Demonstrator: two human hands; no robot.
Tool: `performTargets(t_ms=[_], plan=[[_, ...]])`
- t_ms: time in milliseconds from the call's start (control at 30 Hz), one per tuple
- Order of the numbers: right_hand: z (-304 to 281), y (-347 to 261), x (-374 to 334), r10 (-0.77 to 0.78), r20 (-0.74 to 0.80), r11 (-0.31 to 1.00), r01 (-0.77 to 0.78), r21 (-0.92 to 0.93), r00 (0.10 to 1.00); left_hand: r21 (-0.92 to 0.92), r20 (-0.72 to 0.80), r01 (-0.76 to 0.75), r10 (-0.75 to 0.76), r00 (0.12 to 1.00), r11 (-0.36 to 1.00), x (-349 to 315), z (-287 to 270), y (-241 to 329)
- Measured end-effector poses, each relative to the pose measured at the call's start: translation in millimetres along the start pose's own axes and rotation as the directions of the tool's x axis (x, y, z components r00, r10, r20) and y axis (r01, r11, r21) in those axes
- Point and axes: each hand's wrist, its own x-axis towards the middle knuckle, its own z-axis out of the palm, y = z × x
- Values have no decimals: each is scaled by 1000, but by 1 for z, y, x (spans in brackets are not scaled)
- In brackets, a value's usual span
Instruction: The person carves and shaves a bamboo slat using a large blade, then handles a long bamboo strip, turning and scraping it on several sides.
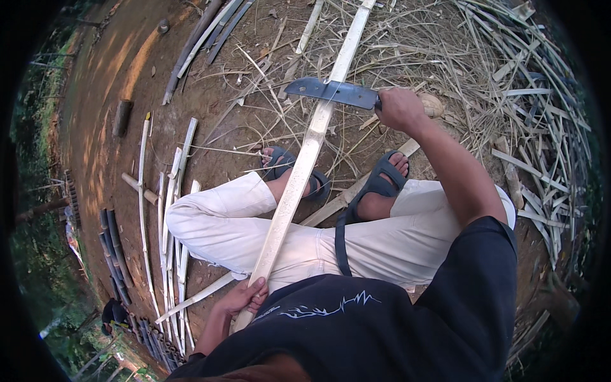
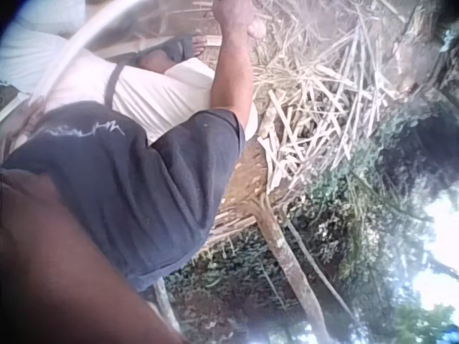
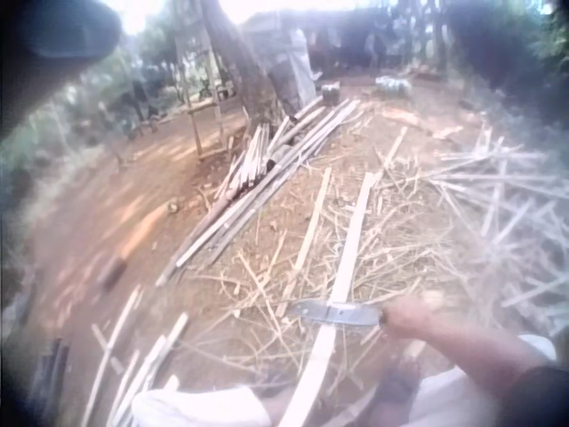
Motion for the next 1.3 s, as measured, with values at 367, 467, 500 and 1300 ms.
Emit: performTargets(t_ms=[367,467,500,1300], plan=[[-3,47,28,242,-98,970,-237,57,965,-144,71,81,-71,995,986,-29,-24,-41],[1,34,24,199,-41,974,-193,123,979,-147,45,90,-84,995,985,-23,-28,-48],[9,22,21,116,-41,985,-109,130,992,-143,28,79,-76,997,987,-18,-29,-50],[63,-38,-20,-338,111,933,318,168,934,858,-497,382,365,787,343,-50,2,48]])
